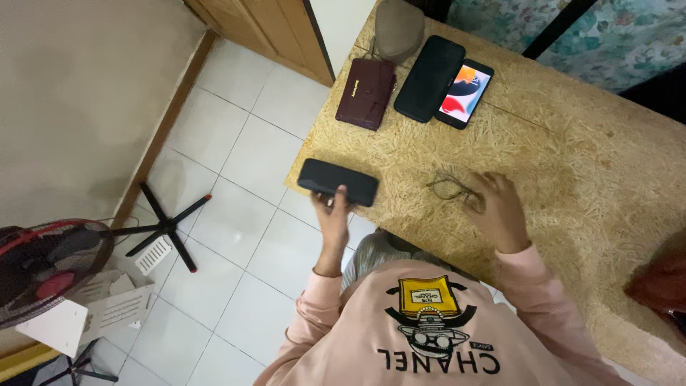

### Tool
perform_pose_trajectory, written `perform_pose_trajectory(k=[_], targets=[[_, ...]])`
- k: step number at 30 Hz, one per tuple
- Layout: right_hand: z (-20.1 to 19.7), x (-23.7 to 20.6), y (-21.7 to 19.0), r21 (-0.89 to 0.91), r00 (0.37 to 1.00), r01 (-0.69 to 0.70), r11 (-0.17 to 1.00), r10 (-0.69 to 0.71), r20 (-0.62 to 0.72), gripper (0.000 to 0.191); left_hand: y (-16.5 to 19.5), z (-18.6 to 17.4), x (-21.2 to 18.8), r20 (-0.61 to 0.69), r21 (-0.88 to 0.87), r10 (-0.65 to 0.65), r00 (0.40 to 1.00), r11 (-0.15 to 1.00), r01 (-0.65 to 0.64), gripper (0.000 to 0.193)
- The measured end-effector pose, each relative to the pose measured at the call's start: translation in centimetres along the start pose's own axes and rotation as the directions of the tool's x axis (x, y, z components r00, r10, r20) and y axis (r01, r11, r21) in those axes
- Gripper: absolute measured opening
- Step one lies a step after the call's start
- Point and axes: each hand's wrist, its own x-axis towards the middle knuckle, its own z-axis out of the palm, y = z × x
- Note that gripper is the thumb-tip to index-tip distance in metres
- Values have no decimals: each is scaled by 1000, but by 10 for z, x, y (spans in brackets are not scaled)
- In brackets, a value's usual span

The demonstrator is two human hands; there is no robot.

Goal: The person unzips a gray backpack and a brown handbag on a wooden table and takes out their contents, including a phone, wallet, pouches, glasses, a comb, sunglasses, a charging cable, and cosmetic items, arranging them on the table. They coil the charging cable and lay out the items in groups.

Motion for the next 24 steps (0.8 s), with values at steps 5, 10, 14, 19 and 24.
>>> perform_pose_trajectory(k=[5, 10, 14, 19, 24], targets=[[11, -11, 25, -36, 988, -92, 995, 96, 122, 61, 14, -16, 2, -42, 18, 26, 999, 1000, -25, 73], [20, 2, 12, -89, 970, -136, 987, 151, 191, 41, 9, -18, 2, -110, 341, 43, 993, 940, -3, 72], [42, 34, -21, 74, 998, 18, 997, -23, 61, 44, 8, -21, 2, -136, 350, 81, 987, 936, -29, 71], [90, 90, -86, 114, 986, 159, 981, -163, 32, 43, 4, -14, -5, -151, 287, 43, 988, 958, 2, 78], [110, 137, -136, 106, 958, 208, 972, -225, 181, 60, 5, -12, -10, -161, 250, 35, 986, 968, 6, 83]])
